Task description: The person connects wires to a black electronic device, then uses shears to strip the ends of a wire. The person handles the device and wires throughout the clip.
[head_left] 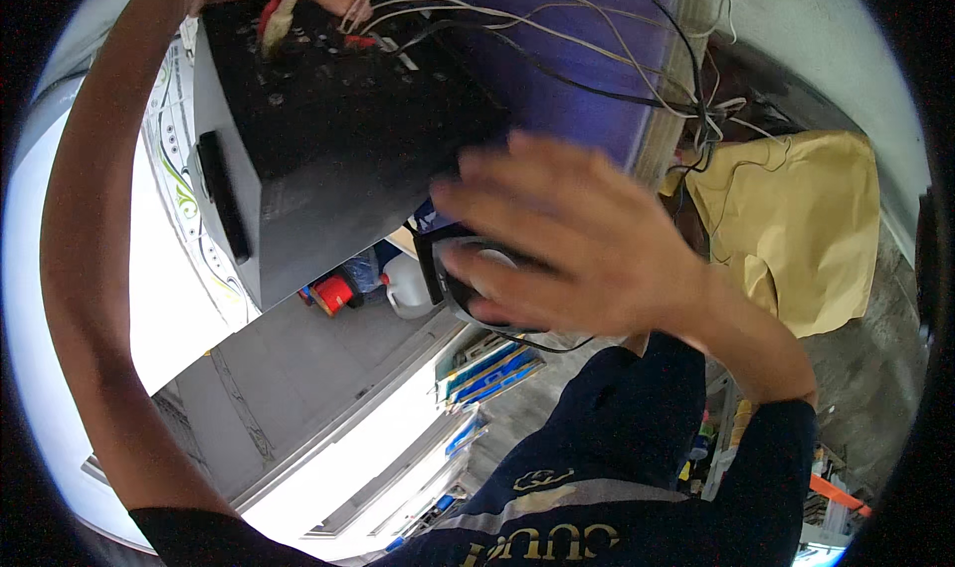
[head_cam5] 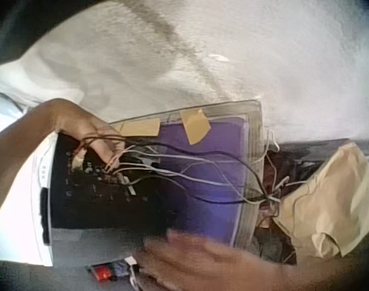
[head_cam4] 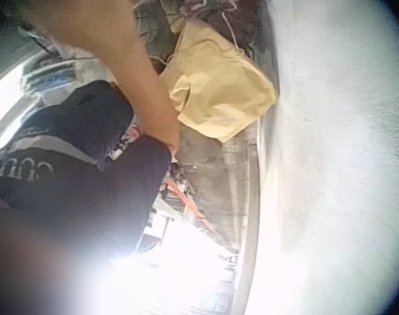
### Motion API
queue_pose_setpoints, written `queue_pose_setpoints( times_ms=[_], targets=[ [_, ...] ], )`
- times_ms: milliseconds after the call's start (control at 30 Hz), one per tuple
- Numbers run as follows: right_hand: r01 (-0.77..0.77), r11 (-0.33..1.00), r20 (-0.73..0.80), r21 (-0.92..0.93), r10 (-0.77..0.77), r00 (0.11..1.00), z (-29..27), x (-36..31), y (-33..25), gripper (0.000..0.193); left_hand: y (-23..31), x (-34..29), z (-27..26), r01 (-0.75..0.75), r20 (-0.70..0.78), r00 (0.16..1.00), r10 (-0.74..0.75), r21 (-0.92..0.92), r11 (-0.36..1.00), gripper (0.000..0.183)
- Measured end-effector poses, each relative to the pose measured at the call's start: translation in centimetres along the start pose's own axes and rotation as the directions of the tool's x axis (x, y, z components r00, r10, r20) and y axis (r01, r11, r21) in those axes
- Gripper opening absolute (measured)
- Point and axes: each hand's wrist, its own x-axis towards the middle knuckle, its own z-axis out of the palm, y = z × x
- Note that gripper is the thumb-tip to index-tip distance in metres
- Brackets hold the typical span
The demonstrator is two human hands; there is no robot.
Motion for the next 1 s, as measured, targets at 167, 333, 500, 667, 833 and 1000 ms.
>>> queue_pose_setpoints(
  times_ms=[167,333,500,667,833,1000],
  targets=[
    [-0.028,0.999,0.237,0.016,0.023,0.971,-0.9,-2.6,-1.5,0.052,-0.2,0.2,-0.6,0.005,-0.122,0.993,0.000,0.039,0.999,0.047],
    [-0.004,1.000,0.270,-0.010,0.007,0.963,-0.2,-2.6,-1.1,0.054,-1.2,0.7,-0.7,-0.063,-0.126,0.989,0.076,0.105,0.992,0.049],
    [-0.011,1.000,0.248,-0.004,0.012,0.969,-0.1,-2.7,-1.2,0.055,-1.0,0.8,-1.0,-0.103,-0.060,0.992,0.113,0.146,0.984,0.050],
    [-0.021,1.000,0.227,0.000,0.021,0.974,0.0,-2.9,-1.0,0.055,-0.8,0.9,-0.9,-0.078,-0.076,0.993,0.087,0.116,0.990,0.050],
    [-0.033,0.999,0.209,0.016,0.029,0.977,0.3,-3.2,-1.1,0.056,-0.9,1.0,-0.8,-0.068,-0.093,0.993,0.077,0.093,0.993,0.043],
    [-0.062,0.998,0.255,0.021,0.054,0.965,0.6,-2.5,-2.0,0.057,-1.7,0.6,-0.6,-0.101,-0.022,0.995,0.100,-0.032,0.994,0.040]
  ],
)
